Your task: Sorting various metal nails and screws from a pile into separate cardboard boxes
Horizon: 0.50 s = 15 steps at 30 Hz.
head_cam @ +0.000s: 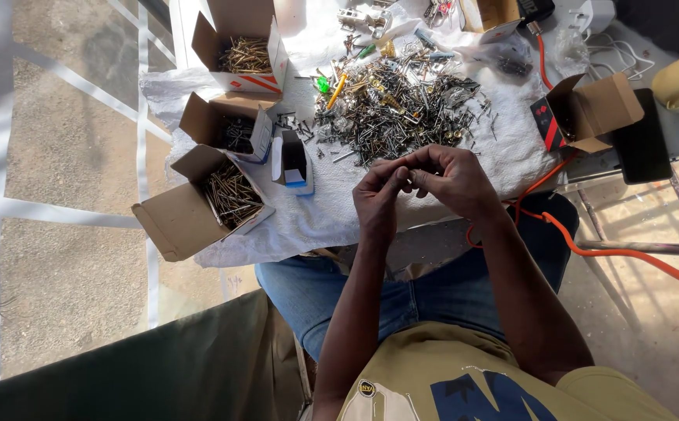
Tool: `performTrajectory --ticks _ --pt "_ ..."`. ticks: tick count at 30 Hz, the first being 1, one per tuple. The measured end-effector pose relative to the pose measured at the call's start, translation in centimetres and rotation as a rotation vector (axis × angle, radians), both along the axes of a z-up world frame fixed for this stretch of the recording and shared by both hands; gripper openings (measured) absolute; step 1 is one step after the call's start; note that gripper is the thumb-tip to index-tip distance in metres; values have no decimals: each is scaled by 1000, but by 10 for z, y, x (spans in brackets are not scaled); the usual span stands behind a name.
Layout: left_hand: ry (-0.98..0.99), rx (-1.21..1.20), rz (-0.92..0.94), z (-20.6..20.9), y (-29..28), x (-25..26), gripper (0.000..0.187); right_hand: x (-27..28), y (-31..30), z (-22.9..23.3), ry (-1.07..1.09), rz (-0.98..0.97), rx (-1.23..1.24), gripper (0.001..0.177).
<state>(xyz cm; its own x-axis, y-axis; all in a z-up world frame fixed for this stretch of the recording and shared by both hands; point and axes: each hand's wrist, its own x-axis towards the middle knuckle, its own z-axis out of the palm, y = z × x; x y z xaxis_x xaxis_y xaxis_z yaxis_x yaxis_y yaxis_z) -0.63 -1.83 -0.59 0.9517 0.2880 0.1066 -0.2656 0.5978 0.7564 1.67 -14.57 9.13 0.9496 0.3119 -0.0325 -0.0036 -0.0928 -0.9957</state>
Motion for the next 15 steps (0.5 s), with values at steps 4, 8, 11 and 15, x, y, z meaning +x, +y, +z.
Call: performTrajectory --ticks 4,8,11,15 --pt "4 -130 32 -18 -1 6 11 0 -6 -1 -19 -19 -42 16" --pt "9 -249 0 -8 6 5 7 22 -13 -11 -179 -48 -243 15" --pt "19 -294 -33 -9 7 -1 5 44 -4 -17 -403 -88 -454 13" --pt "-9 -365 -124 -13 13 1 5 86 26 -28 -737 -71 -628 11"
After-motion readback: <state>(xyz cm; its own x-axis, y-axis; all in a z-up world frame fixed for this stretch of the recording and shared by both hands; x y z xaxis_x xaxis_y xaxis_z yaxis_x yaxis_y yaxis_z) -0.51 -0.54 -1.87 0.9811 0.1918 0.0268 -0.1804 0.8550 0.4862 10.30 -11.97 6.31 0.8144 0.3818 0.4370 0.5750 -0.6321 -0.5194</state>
